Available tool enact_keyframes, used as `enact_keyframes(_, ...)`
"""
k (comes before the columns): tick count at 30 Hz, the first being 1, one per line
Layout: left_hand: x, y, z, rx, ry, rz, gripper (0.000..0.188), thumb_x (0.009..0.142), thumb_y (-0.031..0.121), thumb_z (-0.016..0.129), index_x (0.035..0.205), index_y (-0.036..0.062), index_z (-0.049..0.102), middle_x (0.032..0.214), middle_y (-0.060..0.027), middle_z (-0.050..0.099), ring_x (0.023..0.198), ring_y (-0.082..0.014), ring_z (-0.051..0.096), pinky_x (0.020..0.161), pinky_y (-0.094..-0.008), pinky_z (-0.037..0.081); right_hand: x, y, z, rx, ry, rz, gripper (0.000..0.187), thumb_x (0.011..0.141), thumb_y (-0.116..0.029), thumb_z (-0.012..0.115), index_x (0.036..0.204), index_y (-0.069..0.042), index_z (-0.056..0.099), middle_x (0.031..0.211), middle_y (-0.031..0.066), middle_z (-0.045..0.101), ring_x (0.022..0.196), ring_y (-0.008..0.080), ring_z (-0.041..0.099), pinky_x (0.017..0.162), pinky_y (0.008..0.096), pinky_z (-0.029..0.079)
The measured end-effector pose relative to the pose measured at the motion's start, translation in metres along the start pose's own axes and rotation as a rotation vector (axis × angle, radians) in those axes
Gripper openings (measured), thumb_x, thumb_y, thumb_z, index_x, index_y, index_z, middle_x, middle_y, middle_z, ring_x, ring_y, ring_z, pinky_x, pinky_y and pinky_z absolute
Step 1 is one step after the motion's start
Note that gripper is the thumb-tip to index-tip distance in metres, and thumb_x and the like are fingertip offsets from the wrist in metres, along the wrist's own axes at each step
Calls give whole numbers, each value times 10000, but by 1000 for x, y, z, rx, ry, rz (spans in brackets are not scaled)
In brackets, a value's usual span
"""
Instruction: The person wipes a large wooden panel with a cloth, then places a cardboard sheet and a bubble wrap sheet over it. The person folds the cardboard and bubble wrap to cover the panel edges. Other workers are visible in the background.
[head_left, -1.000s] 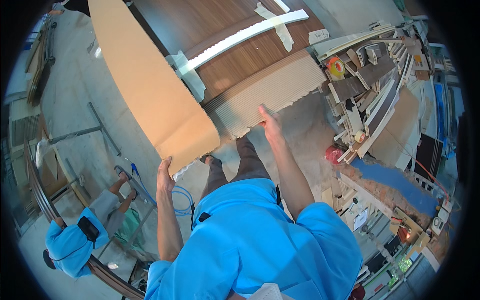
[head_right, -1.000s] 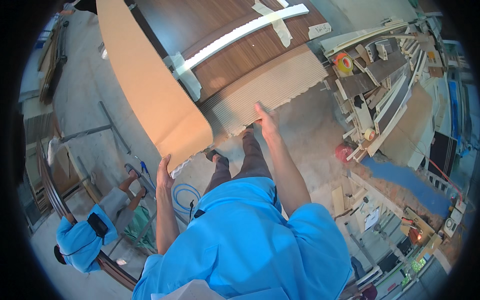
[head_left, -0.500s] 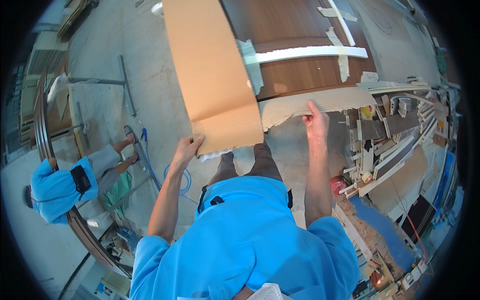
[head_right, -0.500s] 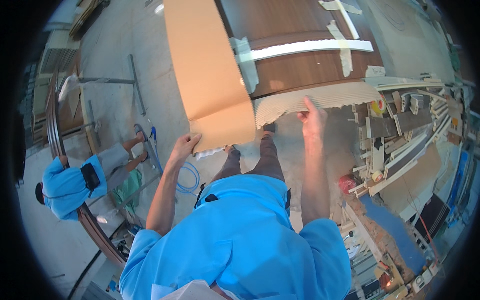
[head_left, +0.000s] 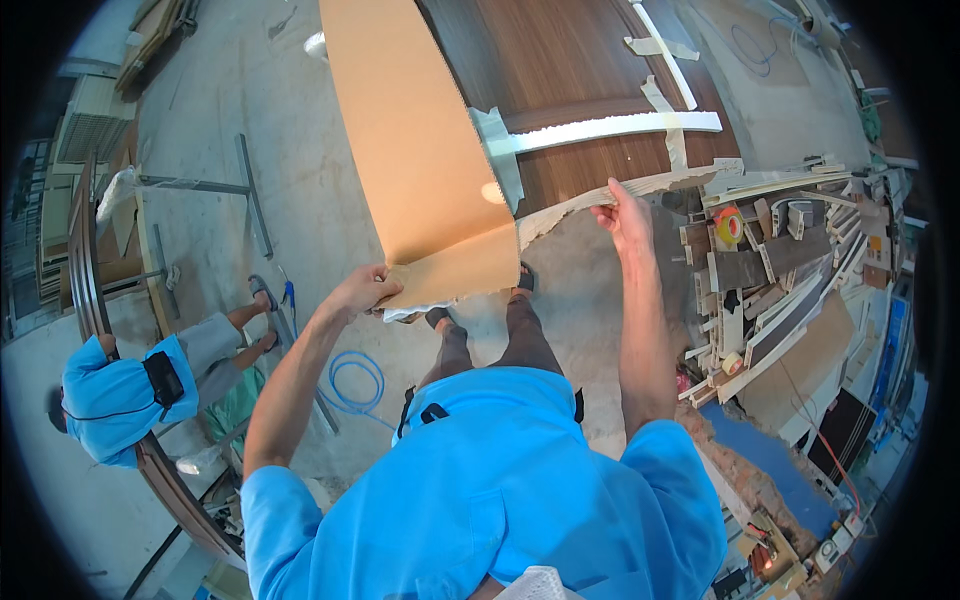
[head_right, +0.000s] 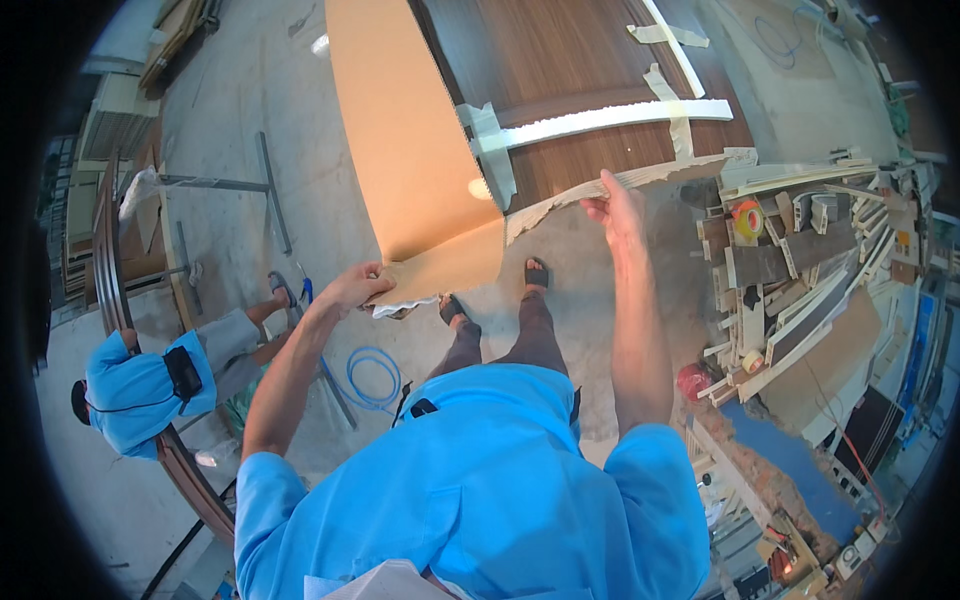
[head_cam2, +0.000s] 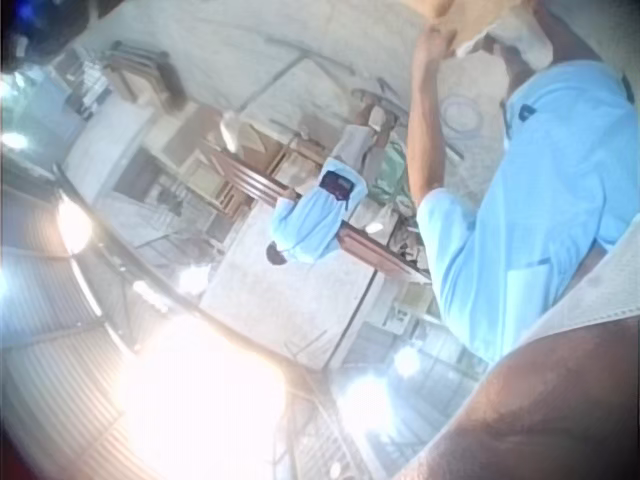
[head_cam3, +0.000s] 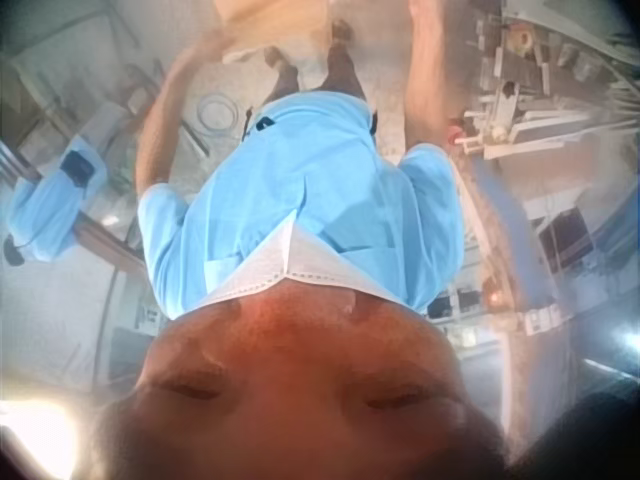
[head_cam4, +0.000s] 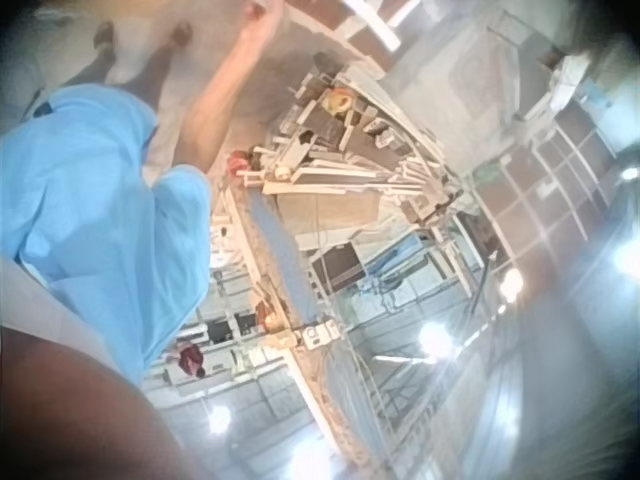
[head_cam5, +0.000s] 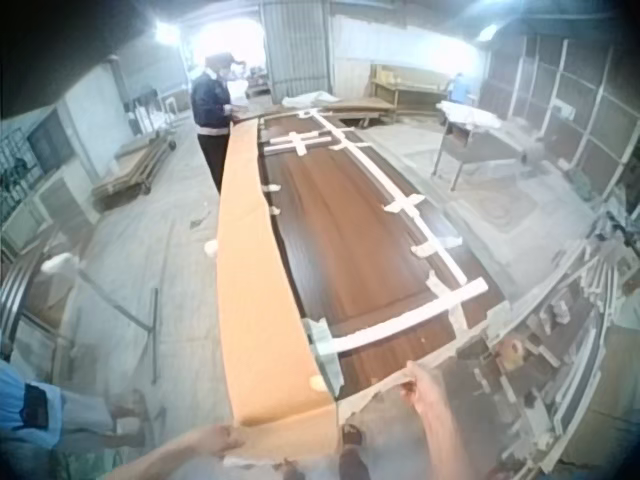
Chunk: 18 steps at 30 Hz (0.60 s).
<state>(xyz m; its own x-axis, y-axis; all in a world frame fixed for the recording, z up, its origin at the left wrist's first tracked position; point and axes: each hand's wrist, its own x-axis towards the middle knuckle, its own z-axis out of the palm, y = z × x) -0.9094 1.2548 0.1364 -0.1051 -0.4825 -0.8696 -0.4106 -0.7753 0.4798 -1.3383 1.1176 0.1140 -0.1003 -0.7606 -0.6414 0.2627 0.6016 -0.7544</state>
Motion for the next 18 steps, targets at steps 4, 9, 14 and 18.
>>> enact_keyframes(4, 7, 6, -9, 148, -70, 17, 127, 889, 180, 632, 913, 76, 563, 697, -19, 612, 526, -74, 535, 419, -219, 345, -30, 10, -6, -383, -246, -333, 424, 820, -102, 725, 1184, 19, 545, 1129, 150, 621, 1000, 234, 631, 792, 336, 526)
enact_keyframes(9, 4, -5, -3, 53, -98, 53, 128, 882, 177, 637, 948, 101, 558, 678, 9, 583, 515, -52, 501, 408, -219, 314, -71, 46, -7, -1111, -161, -1126, 685, 732, -59, 765, 1342, -63, 455, 1376, 167, 463, 1264, 286, 474, 1021, 414, 406)
enact_keyframes(14, 6, -16, 0, -42, -13, 46, 141, 836, 175, 653, 831, 80, 548, 628, -13, 570, 504, -81, 529, 399, -240, 363, -51, 50, 36, -1433, 63, -1630, 583, 802, -139, 668, 1351, -145, 473, 1417, 70, 446, 1225, 302, 474, 977, 451, 410)
enact_keyframes(18, 14, -24, 1, 45, -14, 106, 151, 832, 175, 663, 765, 85, 563, 618, 1, 552, 502, -75, 510, 406, -236, 359, -36, 43, 77, -1446, -552, -1720, 334, 806, -169, 592, 1136, -142, 631, 1360, 17, 507, 1136, 259, 510, 844, 406, 442)
